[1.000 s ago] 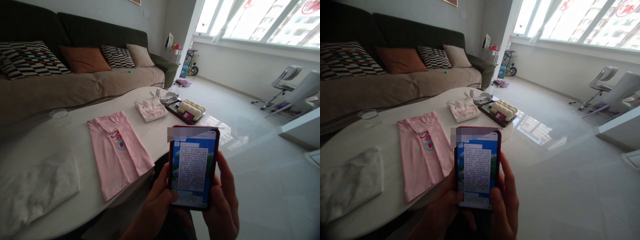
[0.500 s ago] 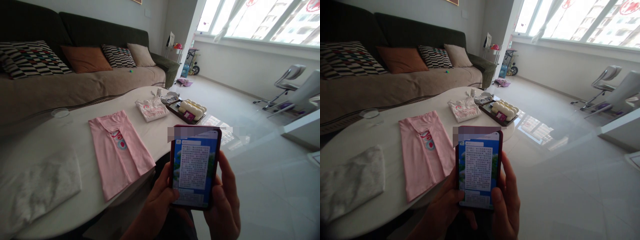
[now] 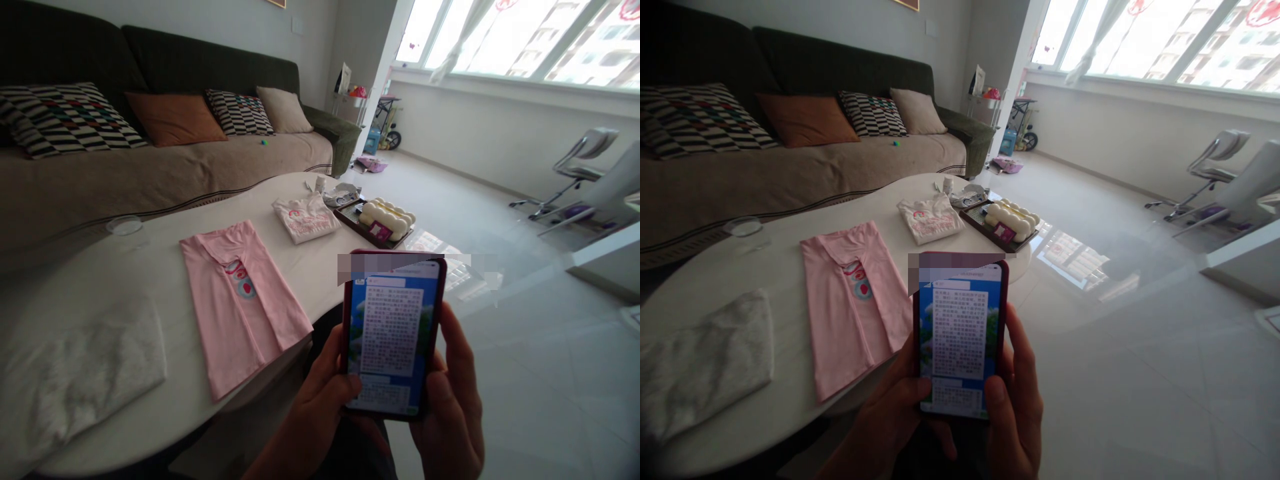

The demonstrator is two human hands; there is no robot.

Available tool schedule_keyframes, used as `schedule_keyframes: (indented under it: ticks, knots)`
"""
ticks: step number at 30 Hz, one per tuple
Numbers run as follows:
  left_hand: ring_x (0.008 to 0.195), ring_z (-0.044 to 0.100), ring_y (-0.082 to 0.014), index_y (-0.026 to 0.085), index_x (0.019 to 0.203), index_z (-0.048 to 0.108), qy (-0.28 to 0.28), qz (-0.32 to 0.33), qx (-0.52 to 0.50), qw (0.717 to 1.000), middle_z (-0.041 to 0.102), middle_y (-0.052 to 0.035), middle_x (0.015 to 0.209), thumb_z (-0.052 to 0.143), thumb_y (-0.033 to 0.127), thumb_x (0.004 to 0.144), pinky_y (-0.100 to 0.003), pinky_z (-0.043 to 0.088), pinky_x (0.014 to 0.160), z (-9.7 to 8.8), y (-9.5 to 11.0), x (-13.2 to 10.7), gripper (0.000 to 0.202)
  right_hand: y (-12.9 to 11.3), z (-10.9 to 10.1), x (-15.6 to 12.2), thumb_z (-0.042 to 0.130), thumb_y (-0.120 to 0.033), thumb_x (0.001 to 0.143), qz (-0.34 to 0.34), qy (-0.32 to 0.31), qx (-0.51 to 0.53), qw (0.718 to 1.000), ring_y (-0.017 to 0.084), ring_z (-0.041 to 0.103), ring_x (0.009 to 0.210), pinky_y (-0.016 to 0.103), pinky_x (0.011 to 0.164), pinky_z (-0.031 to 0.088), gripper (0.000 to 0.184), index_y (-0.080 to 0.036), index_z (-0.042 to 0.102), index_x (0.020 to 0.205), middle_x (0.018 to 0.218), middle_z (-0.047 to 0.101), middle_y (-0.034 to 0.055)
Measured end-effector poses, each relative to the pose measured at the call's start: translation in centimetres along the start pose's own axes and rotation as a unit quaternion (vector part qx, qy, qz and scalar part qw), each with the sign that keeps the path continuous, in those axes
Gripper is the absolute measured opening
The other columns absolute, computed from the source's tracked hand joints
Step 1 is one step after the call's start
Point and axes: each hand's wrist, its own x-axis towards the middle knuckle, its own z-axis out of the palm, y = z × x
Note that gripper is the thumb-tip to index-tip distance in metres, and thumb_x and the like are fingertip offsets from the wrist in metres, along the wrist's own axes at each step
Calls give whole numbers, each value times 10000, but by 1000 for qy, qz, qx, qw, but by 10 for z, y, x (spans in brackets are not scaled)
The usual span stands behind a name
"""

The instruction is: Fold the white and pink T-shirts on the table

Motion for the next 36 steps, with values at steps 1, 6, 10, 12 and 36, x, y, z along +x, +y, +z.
schedule_keyframes:
  ticks: [1,6,10,12,36]
  knots:
    - [813,625,-212,329,1271,507,-4,2,0,1000,574,-49,1042,593,231,757,-277,588,460,0,0,0,530,0,0,0,435,-371,924,1,0,1,1000,300,645,1031,395,650,575,495,-412,319,1403,1262,610,29]
    - [797,624,-194,337,1261,516,-24,6,-7,1000,578,-37,993,598,237,775,-265,589,477,0,1,2,502,0,0,0,443,-363,922,-6,-6,9,1000,285,675,957,382,639,575,490,-400,336,1398,1225,634,34]
    - [815,625,-192,335,1249,526,-37,10,-12,999,573,-37,1015,593,223,774,-254,589,492,1,1,1,492,-3,1,1,425,-360,929,6,-4,8,1000,280,679,938,409,651,574,459,-439,350,1375,1204,645,-5]
    - [838,626,-204,339,1258,516,-34,7,-10,999,574,-42,1034,582,212,774,-256,589,492,1,2,0,505,-3,2,0,418,-362,931,12,-1,7,1000,286,674,950,419,661,573,467,-439,336,1384,1208,643,-2]
    - [860,610,-202,333,1266,507,-45,7,-2,999,577,-47,1056,545,159,771,-232,573,513,-1,2,-1,526,-2,0,0,420,-347,925,12,0,3,1000,296,684,926,417,650,584,504,-407,308,1413,1193,650,35]
